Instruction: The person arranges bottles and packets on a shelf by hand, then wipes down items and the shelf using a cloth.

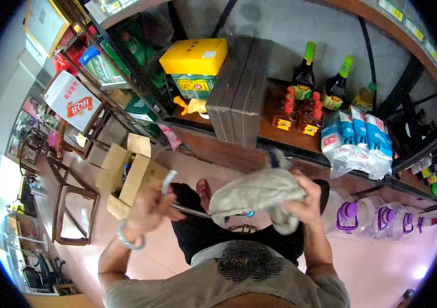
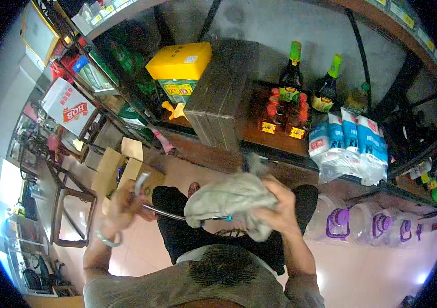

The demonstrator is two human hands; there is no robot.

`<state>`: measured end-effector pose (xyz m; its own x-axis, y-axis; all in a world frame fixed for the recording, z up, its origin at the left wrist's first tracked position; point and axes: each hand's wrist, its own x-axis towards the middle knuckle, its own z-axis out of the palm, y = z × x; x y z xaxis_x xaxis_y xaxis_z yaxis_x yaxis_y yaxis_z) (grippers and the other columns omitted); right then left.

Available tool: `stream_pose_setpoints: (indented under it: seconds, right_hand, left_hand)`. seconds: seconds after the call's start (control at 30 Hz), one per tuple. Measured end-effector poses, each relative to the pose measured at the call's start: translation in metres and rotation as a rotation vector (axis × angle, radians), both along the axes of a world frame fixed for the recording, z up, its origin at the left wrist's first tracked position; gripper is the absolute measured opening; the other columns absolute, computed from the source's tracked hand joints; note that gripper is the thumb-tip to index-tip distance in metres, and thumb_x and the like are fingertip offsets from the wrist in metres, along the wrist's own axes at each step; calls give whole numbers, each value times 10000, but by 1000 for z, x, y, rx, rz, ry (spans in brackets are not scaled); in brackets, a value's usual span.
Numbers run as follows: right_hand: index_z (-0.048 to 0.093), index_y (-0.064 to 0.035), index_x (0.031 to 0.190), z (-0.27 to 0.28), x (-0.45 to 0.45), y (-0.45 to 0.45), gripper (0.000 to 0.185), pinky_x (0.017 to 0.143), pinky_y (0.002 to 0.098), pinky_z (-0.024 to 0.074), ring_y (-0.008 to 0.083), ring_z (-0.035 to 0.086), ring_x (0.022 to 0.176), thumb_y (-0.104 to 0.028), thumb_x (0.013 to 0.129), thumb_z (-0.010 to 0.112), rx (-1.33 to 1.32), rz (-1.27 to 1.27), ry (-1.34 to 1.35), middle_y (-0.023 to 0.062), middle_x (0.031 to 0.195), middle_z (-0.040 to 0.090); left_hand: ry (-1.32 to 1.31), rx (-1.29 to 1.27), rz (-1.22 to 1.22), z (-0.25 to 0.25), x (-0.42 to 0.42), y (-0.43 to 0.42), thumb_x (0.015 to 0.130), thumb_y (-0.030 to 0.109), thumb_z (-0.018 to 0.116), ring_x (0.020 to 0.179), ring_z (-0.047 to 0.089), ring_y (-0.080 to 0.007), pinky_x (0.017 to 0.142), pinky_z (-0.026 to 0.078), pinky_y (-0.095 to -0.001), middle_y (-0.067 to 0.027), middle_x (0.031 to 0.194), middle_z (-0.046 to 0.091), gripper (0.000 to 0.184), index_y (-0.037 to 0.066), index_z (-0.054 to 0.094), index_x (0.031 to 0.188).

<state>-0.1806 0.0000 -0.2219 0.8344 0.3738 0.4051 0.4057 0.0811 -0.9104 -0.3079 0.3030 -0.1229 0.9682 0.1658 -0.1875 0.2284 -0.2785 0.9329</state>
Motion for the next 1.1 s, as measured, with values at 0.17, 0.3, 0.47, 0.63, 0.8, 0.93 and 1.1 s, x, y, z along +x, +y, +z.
stream_pose_setpoints:
  seconds: [0.17, 0.3, 0.47, 0.63, 0.8, 0.93, 1.1]
  right_hand:
    - [585, 80, 916, -46, -17, -42, 517, 699, 282, 454, 190, 598, 729, -187, 491, 707, 546, 350, 569, 109, 810, 619]
    - [578, 67, 935, -119, -12, -40, 438, 699, 292, 451, 176, 581, 747, -105, 555, 709, 160, 63, 546, 94, 844, 608]
    - [573, 37, 947, -176, 3, 15, 346, 647, 251, 443, 105, 530, 707, -22, 629, 697, -120, 50, 422, 35, 799, 593]
    - [565, 33, 852, -206, 11, 20, 303, 626, 264, 437, 119, 520, 684, -80, 611, 710, -239, 74, 422, 51, 760, 580]
    - [516, 29, 768, -209, 14, 24, 291, 577, 304, 427, 139, 504, 632, -109, 594, 704, -353, 87, 179, 109, 691, 527]
    - [487, 25, 741, -216, 11, 27, 297, 553, 346, 426, 213, 520, 606, -132, 590, 689, -415, 150, 90, 138, 686, 515]
    - [478, 10, 756, -228, 8, 28, 357, 599, 407, 438, 354, 540, 689, -230, 577, 673, -570, 221, 74, 181, 750, 534]
  left_hand:
    - [-201, -118, 279, 48, -5, 36, 837, 19, 448, 639, 617, -222, 576, 549, -298, -116, 751, 536, 78, -7, 422, 905]
    - [-530, -390, 430, 49, 39, 20, 847, 18, 431, 611, 635, -265, 524, 552, -261, -138, 673, 556, 23, -2, 428, 859]
    - [-652, -677, 382, 11, 142, -2, 829, -4, 450, 878, 577, -377, 801, 497, -423, -143, 844, 500, 73, -6, 380, 809]
    - [-631, -817, 282, -7, 229, -40, 822, -55, 388, 948, 546, -331, 858, 476, -353, -194, 1011, 479, 155, -139, 414, 950]
    - [-681, -1016, 311, -28, 287, -63, 799, -79, 376, 881, 552, -403, 795, 521, -423, -212, 1041, 365, 422, -82, 131, 1142]
    - [-661, -1090, 449, -35, 306, -84, 794, -85, 404, 857, 557, -384, 786, 531, -411, -170, 961, 375, 342, -76, 196, 1064]
    - [-554, -1157, 521, -47, 301, -100, 847, -16, 408, 832, 563, -341, 792, 532, -404, -188, 972, 400, 257, -110, 281, 1050]
